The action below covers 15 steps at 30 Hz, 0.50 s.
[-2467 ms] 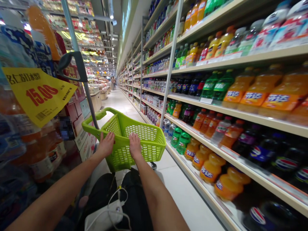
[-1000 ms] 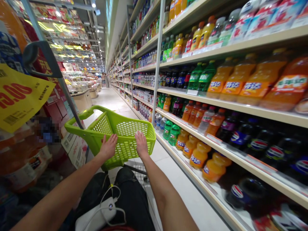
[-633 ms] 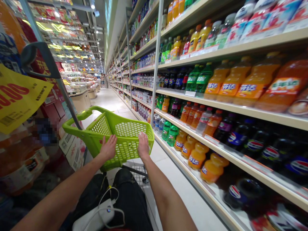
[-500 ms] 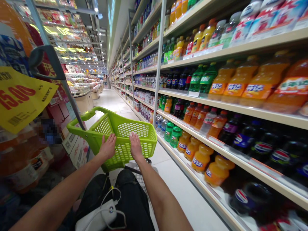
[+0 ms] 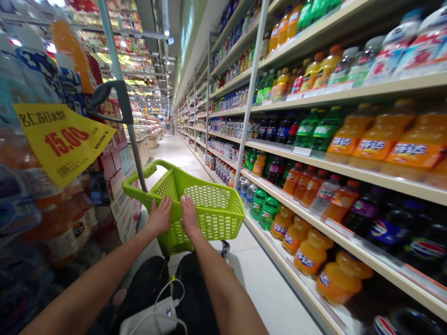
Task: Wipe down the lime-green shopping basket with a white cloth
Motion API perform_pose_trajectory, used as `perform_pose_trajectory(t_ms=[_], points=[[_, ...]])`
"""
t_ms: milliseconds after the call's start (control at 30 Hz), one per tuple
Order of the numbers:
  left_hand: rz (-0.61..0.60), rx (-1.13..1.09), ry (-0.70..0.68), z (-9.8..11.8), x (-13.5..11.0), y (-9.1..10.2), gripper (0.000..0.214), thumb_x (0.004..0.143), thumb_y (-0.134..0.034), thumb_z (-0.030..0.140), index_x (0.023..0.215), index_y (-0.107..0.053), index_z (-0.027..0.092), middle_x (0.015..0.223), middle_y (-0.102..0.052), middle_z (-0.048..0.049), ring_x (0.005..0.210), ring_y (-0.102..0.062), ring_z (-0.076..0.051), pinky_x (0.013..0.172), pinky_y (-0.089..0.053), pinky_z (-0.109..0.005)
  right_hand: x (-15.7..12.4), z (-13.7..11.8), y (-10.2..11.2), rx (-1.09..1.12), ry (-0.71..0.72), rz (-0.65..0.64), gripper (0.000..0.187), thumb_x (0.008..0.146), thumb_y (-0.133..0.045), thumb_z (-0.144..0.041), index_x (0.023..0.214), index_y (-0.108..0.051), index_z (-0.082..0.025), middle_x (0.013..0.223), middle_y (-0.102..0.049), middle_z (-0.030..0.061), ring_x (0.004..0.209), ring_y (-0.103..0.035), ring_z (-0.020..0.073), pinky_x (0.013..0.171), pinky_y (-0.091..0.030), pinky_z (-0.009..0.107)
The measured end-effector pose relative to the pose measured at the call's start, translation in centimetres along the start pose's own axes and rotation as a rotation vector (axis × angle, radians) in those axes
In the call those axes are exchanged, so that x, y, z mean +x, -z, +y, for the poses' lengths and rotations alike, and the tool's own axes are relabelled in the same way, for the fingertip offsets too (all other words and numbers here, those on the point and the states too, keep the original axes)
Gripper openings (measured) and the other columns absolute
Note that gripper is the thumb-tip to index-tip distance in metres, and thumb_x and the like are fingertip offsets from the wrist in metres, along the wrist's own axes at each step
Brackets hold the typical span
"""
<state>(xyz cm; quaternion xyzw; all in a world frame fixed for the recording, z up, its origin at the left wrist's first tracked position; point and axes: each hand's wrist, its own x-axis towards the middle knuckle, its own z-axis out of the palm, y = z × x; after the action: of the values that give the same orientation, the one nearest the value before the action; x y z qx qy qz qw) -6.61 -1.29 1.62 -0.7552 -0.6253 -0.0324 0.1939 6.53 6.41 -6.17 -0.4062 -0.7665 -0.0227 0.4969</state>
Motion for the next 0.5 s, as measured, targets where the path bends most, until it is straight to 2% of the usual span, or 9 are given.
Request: perform_pose_trajectory(t_ms=[67,167,300,500], points=[[0.034,-0.009,0.007,-0.8,-0.3,0.2,0.069,0.070,-0.042,0.019,0.137,-0.028,0.006,0.147,-0.023,-0.0139,0.137,-0.013,-0.026,0.109,-0.001,-0.054,0.5,-0.9,-0.6,-0.002,0.025,-0.009,0.055,0.076,-0.031,0.001,0.127,-0.047,-0.010,0.136,-0.043,0.0145,0.132,-0.029,0.0185,0.109,-0.028,0.043],[0.082,-0.005,0.040,-2.1,-0.6,0.4,0.065,0.073,-0.038,0.017,0.136,-0.029,0.005,0.147,-0.024,-0.0153,0.137,-0.013,-0.026,0.109,0.000,-0.054,0.4,-0.6,-0.2,-0.040,-0.048,0.034,0.055,0.075,-0.037,-0.001,0.128,-0.045,-0.012,0.136,-0.042,0.0146,0.132,-0.028,0.0212,0.108,-0.028,0.047],[0.078,-0.034,0.006,-2.7,-0.8,0.5,0.064,0.073,-0.038,0.015,0.136,-0.029,0.006,0.146,-0.026,-0.0141,0.137,-0.017,-0.024,0.109,-0.001,-0.054,0.4,-0.6,0.2,-0.031,-0.074,0.033,0.058,0.072,-0.035,0.003,0.126,-0.049,-0.014,0.134,-0.045,0.0136,0.131,-0.030,0.0202,0.107,-0.030,0.045],[0.118,-0.105,-0.072,-3.9,-1.7,1.0,0.062,0.073,-0.039,0.015,0.135,-0.032,0.011,0.145,-0.030,-0.0106,0.135,-0.021,-0.021,0.110,-0.004,-0.053,2.5,-5.1,-1.7,0.066,0.052,-0.024,0.058,0.073,-0.038,0.003,0.128,-0.045,-0.012,0.137,-0.041,0.0134,0.131,-0.032,0.0190,0.107,-0.031,0.039]])
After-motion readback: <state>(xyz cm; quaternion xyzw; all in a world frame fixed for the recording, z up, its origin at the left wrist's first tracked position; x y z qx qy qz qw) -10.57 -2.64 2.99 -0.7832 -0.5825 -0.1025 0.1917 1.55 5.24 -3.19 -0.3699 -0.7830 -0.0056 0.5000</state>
